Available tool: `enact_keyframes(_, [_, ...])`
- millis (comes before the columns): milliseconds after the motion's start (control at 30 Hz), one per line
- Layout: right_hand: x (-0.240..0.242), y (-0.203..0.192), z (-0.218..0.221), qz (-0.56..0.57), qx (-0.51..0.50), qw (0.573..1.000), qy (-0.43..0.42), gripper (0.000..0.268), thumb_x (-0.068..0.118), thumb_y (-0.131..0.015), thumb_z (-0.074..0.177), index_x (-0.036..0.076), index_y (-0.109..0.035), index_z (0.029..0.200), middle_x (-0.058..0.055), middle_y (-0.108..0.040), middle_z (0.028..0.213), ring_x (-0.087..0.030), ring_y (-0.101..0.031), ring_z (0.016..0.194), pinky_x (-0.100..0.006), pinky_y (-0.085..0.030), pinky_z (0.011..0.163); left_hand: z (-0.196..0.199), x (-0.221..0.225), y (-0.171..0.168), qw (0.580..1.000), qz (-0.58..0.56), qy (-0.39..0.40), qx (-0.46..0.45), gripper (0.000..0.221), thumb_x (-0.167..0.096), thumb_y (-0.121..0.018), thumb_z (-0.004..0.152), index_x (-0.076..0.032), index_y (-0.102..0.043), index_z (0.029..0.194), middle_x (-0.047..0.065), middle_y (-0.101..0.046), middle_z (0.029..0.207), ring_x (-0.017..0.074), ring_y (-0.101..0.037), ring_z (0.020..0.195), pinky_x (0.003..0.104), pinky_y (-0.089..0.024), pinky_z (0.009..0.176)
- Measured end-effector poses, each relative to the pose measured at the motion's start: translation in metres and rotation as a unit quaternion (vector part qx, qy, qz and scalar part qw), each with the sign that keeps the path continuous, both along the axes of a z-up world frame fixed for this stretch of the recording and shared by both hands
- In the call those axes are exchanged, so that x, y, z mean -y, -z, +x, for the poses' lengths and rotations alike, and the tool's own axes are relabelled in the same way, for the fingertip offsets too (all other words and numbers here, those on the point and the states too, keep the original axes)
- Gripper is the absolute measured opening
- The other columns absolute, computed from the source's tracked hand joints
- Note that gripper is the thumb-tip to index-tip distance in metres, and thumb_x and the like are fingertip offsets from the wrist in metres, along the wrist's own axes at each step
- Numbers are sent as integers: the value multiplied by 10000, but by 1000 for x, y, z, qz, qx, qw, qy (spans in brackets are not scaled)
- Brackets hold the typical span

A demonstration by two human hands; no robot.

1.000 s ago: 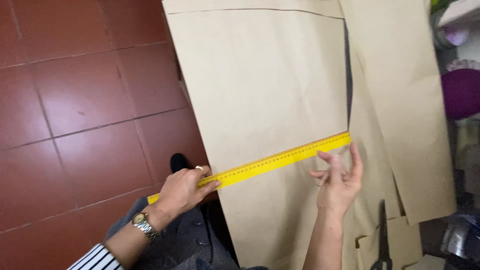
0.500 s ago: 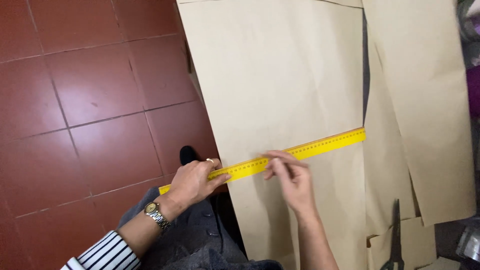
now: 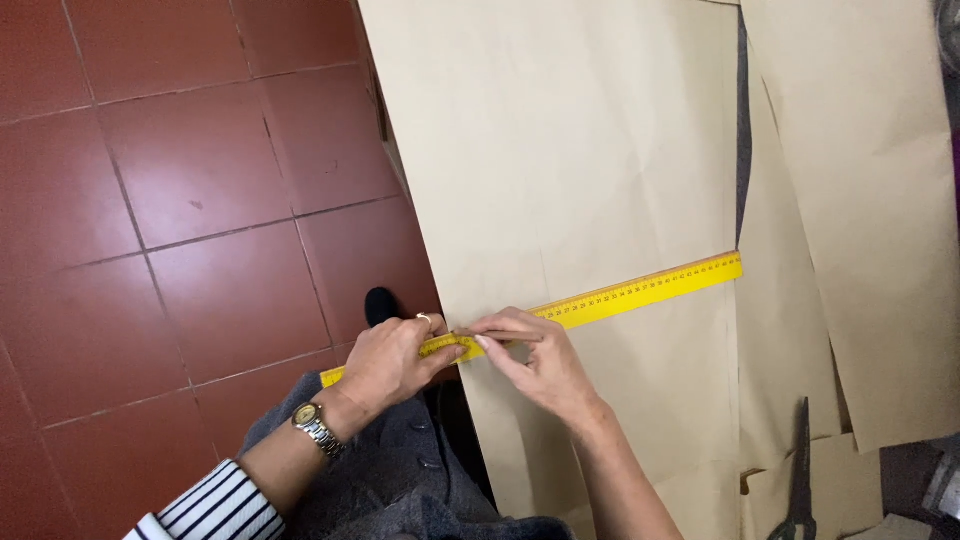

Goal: The person is using a ruler and pencil to mark lines on a large paper pattern for garment construction.

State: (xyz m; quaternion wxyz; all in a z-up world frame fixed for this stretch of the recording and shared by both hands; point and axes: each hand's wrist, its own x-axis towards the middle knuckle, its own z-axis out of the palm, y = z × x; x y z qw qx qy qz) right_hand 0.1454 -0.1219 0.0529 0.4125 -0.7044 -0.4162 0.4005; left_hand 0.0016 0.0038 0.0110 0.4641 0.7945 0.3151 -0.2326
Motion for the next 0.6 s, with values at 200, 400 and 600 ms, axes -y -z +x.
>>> enact_keyframes(200, [17,8,33,-15,40,999,27,110,49,-630,871,31,-710,944,-165,-703,820,-293,-714,794,-392,-599,727,2,1,4,1000,4,0,-28,315,-510,-630,814,-229,-666,952,89,-750,921,338,-692,944,431,-546,808])
enact_keyframes(400, [86,38,136,-45,110,984,131,152,125,-550,921,25,-662,903,-23,-647,830,-97,-618,726,-205,-501,613,1,10,15,995,76,50,-32,337,-560,-529,887,-230,-593,904,-4,-685,872,284,-645,791,475,-495,652])
enact_keyframes(600, [125,31,237,-181,218,930,233,180,156,-483,843,91,-633,917,-35,-614,746,-145,-612,683,-274,-455,609,7,12,12,994,76,51,-64,329,-565,-517,884,-254,-612,926,-10,-706,849,253,-667,742,439,-524,648])
